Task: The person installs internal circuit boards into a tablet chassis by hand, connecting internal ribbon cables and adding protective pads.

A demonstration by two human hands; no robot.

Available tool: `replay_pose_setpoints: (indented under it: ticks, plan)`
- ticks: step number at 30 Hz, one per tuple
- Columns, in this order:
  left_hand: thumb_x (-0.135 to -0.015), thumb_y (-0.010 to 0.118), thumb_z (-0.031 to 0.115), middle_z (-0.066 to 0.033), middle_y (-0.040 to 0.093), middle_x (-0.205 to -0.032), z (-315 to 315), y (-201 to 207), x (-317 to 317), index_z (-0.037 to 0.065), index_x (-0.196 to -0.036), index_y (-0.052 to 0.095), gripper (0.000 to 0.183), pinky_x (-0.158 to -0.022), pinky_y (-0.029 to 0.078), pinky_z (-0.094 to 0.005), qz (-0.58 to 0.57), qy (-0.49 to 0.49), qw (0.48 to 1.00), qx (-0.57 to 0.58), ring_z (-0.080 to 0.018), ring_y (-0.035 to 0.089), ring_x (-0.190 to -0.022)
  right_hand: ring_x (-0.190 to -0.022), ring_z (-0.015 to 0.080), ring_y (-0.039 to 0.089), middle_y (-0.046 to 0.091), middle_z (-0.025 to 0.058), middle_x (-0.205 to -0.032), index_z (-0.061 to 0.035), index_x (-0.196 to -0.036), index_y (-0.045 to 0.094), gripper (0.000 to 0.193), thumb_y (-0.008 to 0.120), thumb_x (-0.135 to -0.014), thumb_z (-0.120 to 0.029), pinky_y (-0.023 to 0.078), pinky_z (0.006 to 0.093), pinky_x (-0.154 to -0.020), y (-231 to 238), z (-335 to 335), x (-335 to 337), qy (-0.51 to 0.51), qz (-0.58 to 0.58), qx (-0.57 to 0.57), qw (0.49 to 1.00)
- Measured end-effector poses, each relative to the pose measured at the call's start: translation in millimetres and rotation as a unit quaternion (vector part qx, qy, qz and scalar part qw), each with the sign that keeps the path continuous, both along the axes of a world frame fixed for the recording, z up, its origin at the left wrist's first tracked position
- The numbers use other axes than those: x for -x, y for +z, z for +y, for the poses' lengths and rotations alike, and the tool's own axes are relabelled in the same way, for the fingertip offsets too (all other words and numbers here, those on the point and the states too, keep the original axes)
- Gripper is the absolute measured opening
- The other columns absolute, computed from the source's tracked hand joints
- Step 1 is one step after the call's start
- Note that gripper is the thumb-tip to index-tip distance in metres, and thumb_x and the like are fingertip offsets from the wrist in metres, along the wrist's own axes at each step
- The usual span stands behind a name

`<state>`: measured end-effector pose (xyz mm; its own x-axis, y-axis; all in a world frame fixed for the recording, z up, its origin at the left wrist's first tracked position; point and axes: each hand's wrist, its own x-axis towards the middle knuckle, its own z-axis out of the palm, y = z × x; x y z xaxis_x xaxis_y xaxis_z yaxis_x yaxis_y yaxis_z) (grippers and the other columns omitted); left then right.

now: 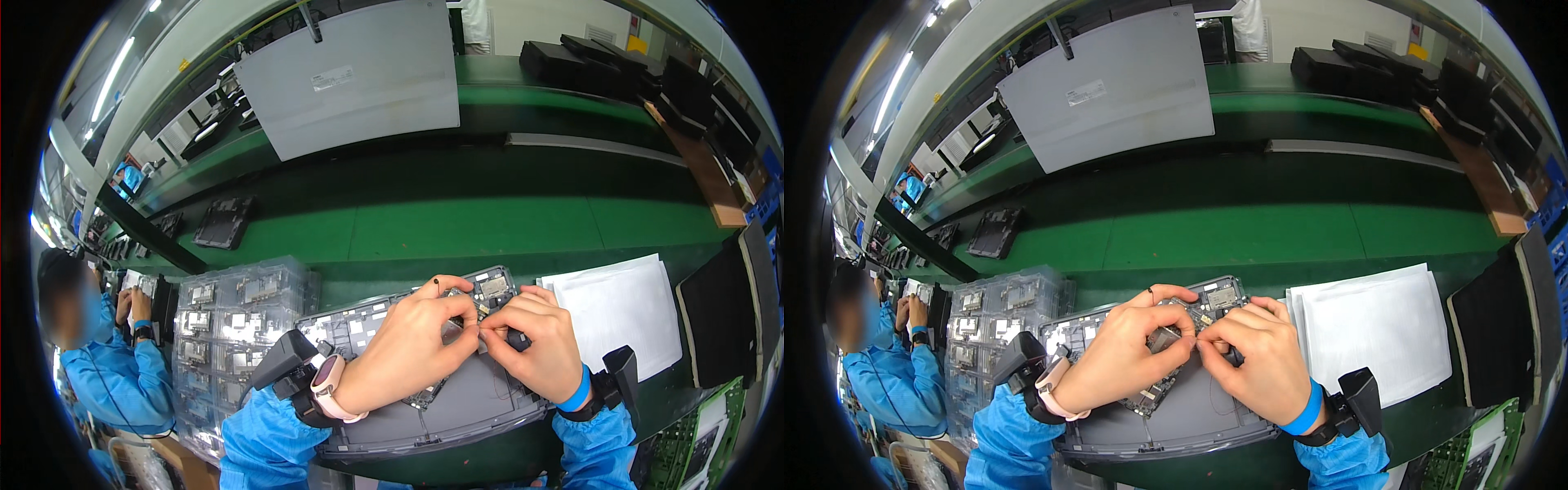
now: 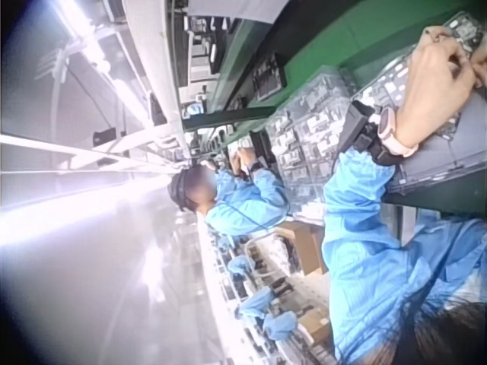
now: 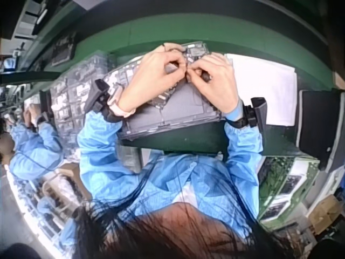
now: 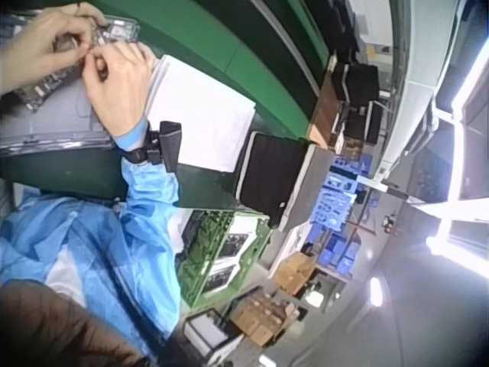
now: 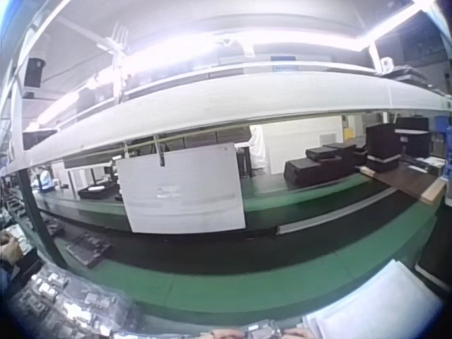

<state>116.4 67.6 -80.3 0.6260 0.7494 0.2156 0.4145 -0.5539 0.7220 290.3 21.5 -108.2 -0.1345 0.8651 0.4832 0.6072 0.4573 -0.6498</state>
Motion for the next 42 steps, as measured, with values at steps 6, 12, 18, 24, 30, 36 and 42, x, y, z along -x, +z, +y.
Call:
replay_pose_setpoints:
  ticks: [6, 12, 18, 24, 30, 36, 42]
  plan:
    - [-0.075, 0.064, 0.007, -0.0132, 0.059, -0.108, -3.8, -1.0, -2.8, 0.004, -0.075, 0.061, 0.004, -0.06, 0.045, -0.0255, -0.024, 0.011, 0.999, 0.043, -0.0165, 0.061, -0.086, -0.062, 0.0188, 0.058, 0.058, 0.0001, -0.064, -0.0073, -0.076, 0.065, 0.007, 0.069, -0.07, -0.006, 0.043, 0.0396, -0.083, 0.0, -2.0, -2.4, -0.014, 0.05, 0.016, 0.999]
    - [-0.08, 0.063, 0.002, -0.0146, 0.055, -0.115, -3.6, -7.6, -1.1, 0.005, -0.111, 0.054, 0.032, -0.06, 0.047, -0.0218, -0.135, 0.028, 0.966, 0.22, -0.0117, 0.063, -0.08, -0.066, 0.0098, 0.056, 0.059, 0.0022, -0.068, -0.0004, -0.079, 0.063, 0.005, 0.065, -0.075, 0.002, 0.044, 0.025, -0.071, -8.1, -1.8, -4.8, 0.005, 0.304, 0.148, 0.941]
    - [-0.082, 0.059, -0.008, -0.0168, 0.06, -0.104, -0.9, -9.9, 0.5, 0.0, -0.126, 0.031, 0.053, -0.071, 0.053, -0.0221, -0.254, 0.066, 0.898, 0.353, -0.0129, 0.063, -0.084, -0.072, 0.0083, 0.053, 0.061, 0.0029, -0.075, 0.0029, -0.083, 0.062, 0.005, 0.062, -0.078, 0.004, 0.042, 0.022, -0.068, -13.1, 0.4, -8.4, 0.028, 0.401, 0.164, 0.901]
    - [-0.081, 0.061, -0.008, -0.0158, 0.064, -0.1, -4.7, -5.2, -2.9, -0.004, -0.112, 0.046, 0.035, -0.076, 0.053, -0.0223, -0.262, 0.062, 0.909, 0.318, -0.0139, 0.063, -0.09, -0.072, 0.0093, 0.055, 0.063, 0.0042, -0.076, 0.0037, -0.083, 0.063, 0.006, 0.063, -0.077, 0.002, 0.043, 0.0222, -0.068, -11.8, 0.3, -9.8, 0.024, 0.375, 0.151, 0.915]
    - [-0.081, 0.062, -0.007, -0.014, 0.064, -0.104, -5.2, -6.4, -0.9, -0.005, -0.113, 0.052, 0.034, -0.08, 0.052, -0.0224, -0.253, 0.062, 0.923, 0.281, -0.0134, 0.063, -0.091, -0.069, 0.0095, 0.056, 0.063, 0.0049, -0.072, 0.0041, -0.081, 0.063, 0.005, 0.063, -0.076, 0.002, 0.044, 0.0226, -0.066, -12.1, -0.4, -7.5, 0.008, 0.331, 0.128, 0.935]
    - [-0.082, 0.062, -0.006, -0.0133, 0.064, -0.104, -5.9, -8.8, -4.6, -0.005, -0.115, 0.051, 0.034, -0.082, 0.051, -0.0242, -0.26, 0.053, 0.93, 0.253, -0.0146, 0.062, -0.095, -0.066, 0.0101, 0.057, 0.063, 0.0051, -0.069, 0.0027, -0.078, 0.064, 0.003, 0.064, -0.075, 0.001, 0.045, 0.0255, -0.074, -9.9, -2.0, -8.9, -0.009, 0.311, 0.136, 0.941]
    - [-0.082, 0.062, -0.004, -0.0142, 0.065, -0.1, -5.4, -4.8, -4.1, -0.005, -0.113, 0.051, 0.033, -0.076, 0.053, -0.0218, -0.248, 0.07, 0.91, 0.324, -0.0128, 0.063, -0.089, -0.064, 0.0111, 0.059, 0.063, 0.0024, -0.064, -0.0017, -0.074, 0.064, 0.002, 0.065, -0.075, -0.003, 0.035, 0.0396, -0.098, -12.1, -0.3, -9.7, -0.009, 0.296, 0.12, 0.948]
